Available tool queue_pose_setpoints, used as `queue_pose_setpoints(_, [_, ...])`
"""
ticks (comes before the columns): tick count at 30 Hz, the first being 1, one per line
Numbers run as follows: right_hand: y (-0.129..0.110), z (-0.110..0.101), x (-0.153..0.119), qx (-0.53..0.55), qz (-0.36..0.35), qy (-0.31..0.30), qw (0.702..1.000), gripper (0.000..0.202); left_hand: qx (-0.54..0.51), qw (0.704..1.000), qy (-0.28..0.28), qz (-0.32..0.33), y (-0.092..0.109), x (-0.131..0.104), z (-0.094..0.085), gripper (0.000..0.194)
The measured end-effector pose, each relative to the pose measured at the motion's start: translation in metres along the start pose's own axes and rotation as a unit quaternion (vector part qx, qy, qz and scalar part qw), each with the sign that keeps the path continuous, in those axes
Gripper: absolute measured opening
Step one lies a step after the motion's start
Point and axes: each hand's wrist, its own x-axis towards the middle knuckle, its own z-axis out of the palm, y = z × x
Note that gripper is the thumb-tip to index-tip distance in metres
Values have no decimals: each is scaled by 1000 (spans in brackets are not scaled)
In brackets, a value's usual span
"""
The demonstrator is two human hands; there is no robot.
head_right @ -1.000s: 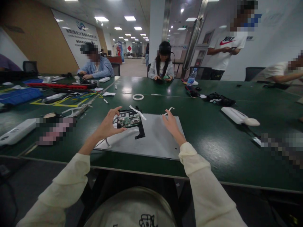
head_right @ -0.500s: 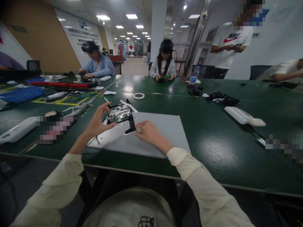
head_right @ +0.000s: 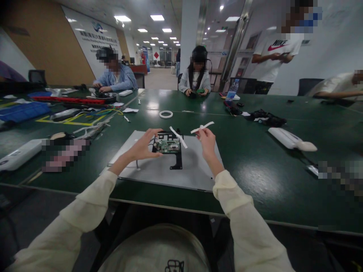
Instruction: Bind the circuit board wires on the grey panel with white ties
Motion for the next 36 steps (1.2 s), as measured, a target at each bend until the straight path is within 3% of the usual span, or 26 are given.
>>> queue_pose_setpoints(2, [2, -11, 6, 0, 26, 23, 999, 23, -5, 999, -39, -5, 2, 4, 17, 84])
queue_pose_setpoints(5, [7, -18, 7, -42, 48, 10, 998, 24, -21, 997, -73, -4, 1, 5, 33, 82])
queue_pose_setpoints(12, [14, -13, 4, -77, 41, -42, 995, 26, -57, 988, -141, -17, -9, 3, 35, 94])
queue_pose_setpoints(17, [5, -8, -6, -13, 80, -50, 995, 24, 31, 988, -142, -54, 1, -7, 37, 84])
queue_pose_setpoints(20, [-2, -3, -14, 39, 114, -80, 990, 23, 108, 985, -133, -28, 18, -21, 40, 63])
queue_pose_setpoints(24, [-8, 5, -24, 53, 130, -116, 983, 21, 154, 979, -130, -19, 34, -33, 46, 49])
queue_pose_setpoints(32, [-1, 14, -26, 75, 113, -163, 977, 23, 149, 982, -105, -39, 26, -31, 54, 45])
queue_pose_setpoints(36, [1, 16, -25, 74, 112, -162, 978, 24, 146, 984, -81, -58, 30, -36, 50, 51])
